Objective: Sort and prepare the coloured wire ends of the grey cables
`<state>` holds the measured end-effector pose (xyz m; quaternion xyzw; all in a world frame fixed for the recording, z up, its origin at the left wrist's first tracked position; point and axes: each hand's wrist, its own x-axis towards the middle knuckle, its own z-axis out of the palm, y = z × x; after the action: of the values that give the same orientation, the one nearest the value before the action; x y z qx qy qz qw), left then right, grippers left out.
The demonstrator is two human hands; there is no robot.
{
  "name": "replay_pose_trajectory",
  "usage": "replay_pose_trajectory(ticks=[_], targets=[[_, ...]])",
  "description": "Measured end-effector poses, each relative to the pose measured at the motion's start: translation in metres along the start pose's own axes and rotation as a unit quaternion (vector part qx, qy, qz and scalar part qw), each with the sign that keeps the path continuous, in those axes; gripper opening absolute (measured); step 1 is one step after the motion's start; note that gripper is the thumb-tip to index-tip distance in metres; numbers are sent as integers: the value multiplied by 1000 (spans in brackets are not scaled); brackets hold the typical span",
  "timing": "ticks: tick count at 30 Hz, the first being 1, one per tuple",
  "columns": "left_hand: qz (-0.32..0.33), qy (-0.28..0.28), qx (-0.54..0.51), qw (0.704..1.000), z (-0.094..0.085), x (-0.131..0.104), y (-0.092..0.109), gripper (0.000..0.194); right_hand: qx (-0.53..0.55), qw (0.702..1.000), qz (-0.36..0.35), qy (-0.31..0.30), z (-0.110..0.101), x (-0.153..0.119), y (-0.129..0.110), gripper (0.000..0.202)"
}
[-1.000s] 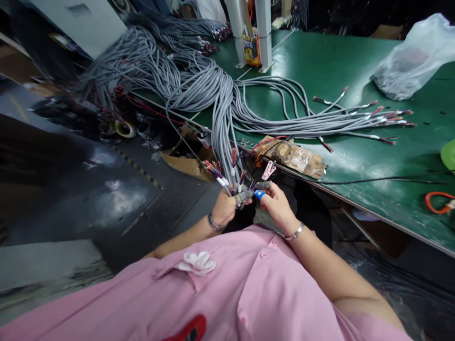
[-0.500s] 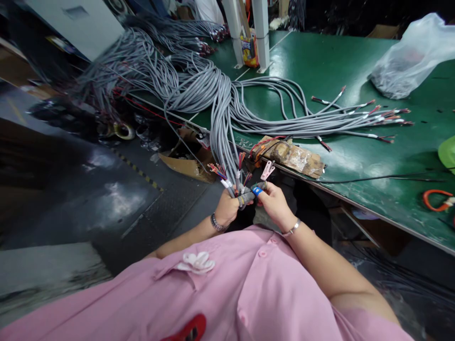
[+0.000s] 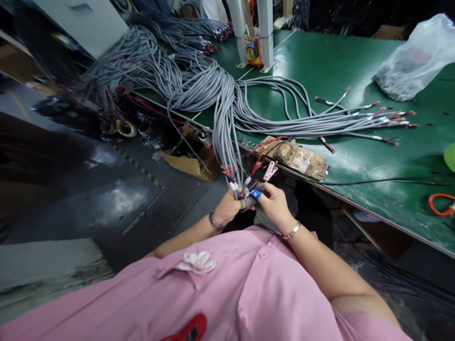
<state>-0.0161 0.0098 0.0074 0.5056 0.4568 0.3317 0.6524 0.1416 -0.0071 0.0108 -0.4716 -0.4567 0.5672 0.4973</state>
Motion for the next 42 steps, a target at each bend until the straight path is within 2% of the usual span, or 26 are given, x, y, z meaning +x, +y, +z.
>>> replay_pose_trajectory(ticks=[4, 10, 14, 17, 20, 22, 24, 28, 30, 35, 38, 42], targets=[[19, 72, -54, 996, 6, -1, -7, 30, 2, 999, 43, 23, -5, 0, 7, 26], [31, 113, -105, 988, 11, 2, -9, 30, 62, 995, 67, 51, -1, -4, 11, 32], [32, 128, -96, 987, 11, 2, -5, 31, 93, 991, 73, 69, 3, -5, 12, 32], [21, 97, -68, 993, 8, 2, -1, 31, 104, 989, 70, 79, 2, -5, 15, 31], [4, 21, -28, 999, 6, 2, 1, 31, 84, 992, 63, 67, -1, -4, 16, 30], [0, -10, -9, 1000, 5, 2, 0, 31, 62, 995, 59, 55, -2, -3, 16, 29], [0, 1, -12, 1000, 5, 3, -1, 31, 53, 995, 60, 60, -2, -3, 15, 30], [3, 68, -69, 995, 6, 5, -3, 30, 67, 992, 66, 84, -1, -3, 14, 33], [6, 81, -88, 993, 7, 6, -3, 31, 70, 992, 68, 83, -1, -4, 14, 33], [11, 42, -87, 995, 4, 8, -3, 31, 86, 992, 81, 39, -7, -6, 13, 28], [1, 10, -80, 997, 3, 7, -3, 30, 139, 985, 99, -2, -11, -3, 9, 27], [-2, -21, -65, 998, 0, 7, -3, 29, 199, 973, 116, -21, -13, 1, 2, 29]])
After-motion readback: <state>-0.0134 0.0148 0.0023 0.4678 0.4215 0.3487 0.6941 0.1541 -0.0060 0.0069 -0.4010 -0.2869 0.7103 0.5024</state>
